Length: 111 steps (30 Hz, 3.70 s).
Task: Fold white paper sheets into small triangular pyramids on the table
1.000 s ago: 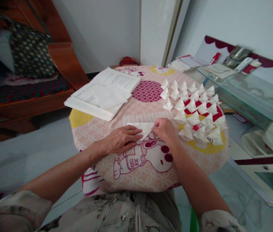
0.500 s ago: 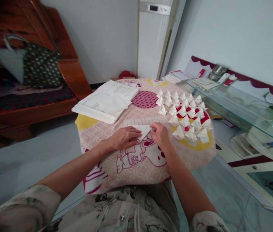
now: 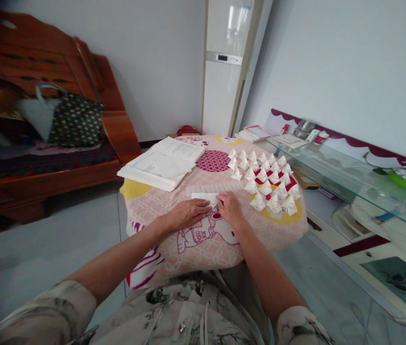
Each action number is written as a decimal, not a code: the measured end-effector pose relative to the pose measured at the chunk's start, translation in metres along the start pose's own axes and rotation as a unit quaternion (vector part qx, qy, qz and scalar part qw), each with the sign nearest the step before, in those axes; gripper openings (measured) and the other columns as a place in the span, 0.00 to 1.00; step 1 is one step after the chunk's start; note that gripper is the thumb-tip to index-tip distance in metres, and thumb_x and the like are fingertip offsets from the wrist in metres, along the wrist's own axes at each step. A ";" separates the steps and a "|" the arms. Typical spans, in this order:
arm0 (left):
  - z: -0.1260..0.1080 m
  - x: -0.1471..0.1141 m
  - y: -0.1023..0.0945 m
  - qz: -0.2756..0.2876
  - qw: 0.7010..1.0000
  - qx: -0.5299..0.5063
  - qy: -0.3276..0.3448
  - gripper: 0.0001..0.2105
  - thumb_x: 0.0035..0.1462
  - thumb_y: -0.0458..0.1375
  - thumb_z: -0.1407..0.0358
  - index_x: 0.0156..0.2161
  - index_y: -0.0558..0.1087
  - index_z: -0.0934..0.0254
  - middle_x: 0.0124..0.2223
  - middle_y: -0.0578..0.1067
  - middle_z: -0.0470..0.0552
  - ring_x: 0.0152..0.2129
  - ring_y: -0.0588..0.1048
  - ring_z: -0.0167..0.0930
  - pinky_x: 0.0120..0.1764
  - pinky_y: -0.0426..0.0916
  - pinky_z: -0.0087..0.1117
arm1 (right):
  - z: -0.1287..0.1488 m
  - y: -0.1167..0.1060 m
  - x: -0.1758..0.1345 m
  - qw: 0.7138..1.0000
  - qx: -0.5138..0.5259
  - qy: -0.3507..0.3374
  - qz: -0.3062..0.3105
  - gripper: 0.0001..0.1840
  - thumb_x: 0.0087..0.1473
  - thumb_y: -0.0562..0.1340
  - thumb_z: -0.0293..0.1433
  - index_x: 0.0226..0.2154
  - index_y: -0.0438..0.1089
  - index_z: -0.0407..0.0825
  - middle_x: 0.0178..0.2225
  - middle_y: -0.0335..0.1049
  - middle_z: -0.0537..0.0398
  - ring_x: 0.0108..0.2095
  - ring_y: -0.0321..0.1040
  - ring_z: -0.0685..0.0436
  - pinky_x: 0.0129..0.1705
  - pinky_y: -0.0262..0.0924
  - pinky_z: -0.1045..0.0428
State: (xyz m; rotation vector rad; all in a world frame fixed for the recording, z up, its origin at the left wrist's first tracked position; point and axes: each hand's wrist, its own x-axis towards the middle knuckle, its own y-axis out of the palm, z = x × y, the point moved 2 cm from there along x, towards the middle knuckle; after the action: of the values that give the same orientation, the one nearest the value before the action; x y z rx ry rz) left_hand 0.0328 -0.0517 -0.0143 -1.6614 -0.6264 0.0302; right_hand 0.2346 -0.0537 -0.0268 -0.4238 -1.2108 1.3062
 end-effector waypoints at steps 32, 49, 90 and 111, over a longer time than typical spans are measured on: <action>-0.011 -0.003 -0.003 -0.022 0.999 -0.035 -0.008 0.16 0.66 0.52 0.65 0.56 0.71 0.66 0.57 0.73 0.62 0.56 0.71 0.39 0.59 0.66 0.43 | 0.010 0.021 0.031 0.995 -0.022 -0.058 0.079 0.18 0.62 0.53 0.27 0.49 0.74 0.46 0.55 0.70 0.42 0.57 0.62 0.38 0.59 0.56 0.43; -0.015 -0.003 -0.005 -0.015 1.000 0.002 -0.008 0.16 0.66 0.52 0.66 0.56 0.72 0.68 0.55 0.74 0.61 0.55 0.71 0.39 0.61 0.62 0.43 | 0.009 0.024 0.032 0.997 0.007 -0.052 0.061 0.16 0.59 0.55 0.25 0.45 0.76 0.48 0.55 0.70 0.44 0.56 0.64 0.38 0.61 0.56 0.42; -0.010 -0.006 0.000 -0.034 0.999 0.015 -0.022 0.17 0.67 0.52 0.64 0.56 0.73 0.66 0.59 0.73 0.62 0.56 0.73 0.39 0.57 0.69 0.42 | -0.024 -0.007 0.025 0.895 0.380 0.214 -0.089 0.17 0.44 0.60 0.36 0.34 0.79 0.45 0.27 0.79 0.49 0.28 0.74 0.42 0.35 0.69 0.46; -0.009 -0.007 0.001 -0.031 0.999 0.006 -0.025 0.17 0.67 0.51 0.64 0.57 0.72 0.67 0.59 0.73 0.62 0.56 0.72 0.39 0.58 0.68 0.43 | -0.032 -0.012 0.022 0.969 0.153 0.164 -0.098 0.16 0.49 0.58 0.28 0.36 0.81 0.49 0.32 0.81 0.51 0.38 0.77 0.39 0.48 0.69 0.44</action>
State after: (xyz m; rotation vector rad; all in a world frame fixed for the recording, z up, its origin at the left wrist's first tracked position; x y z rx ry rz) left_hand 0.0312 -0.0630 -0.0158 -1.6331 -0.7137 0.0309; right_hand 0.2633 -0.0260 -0.0200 -0.2737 -0.7387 1.1722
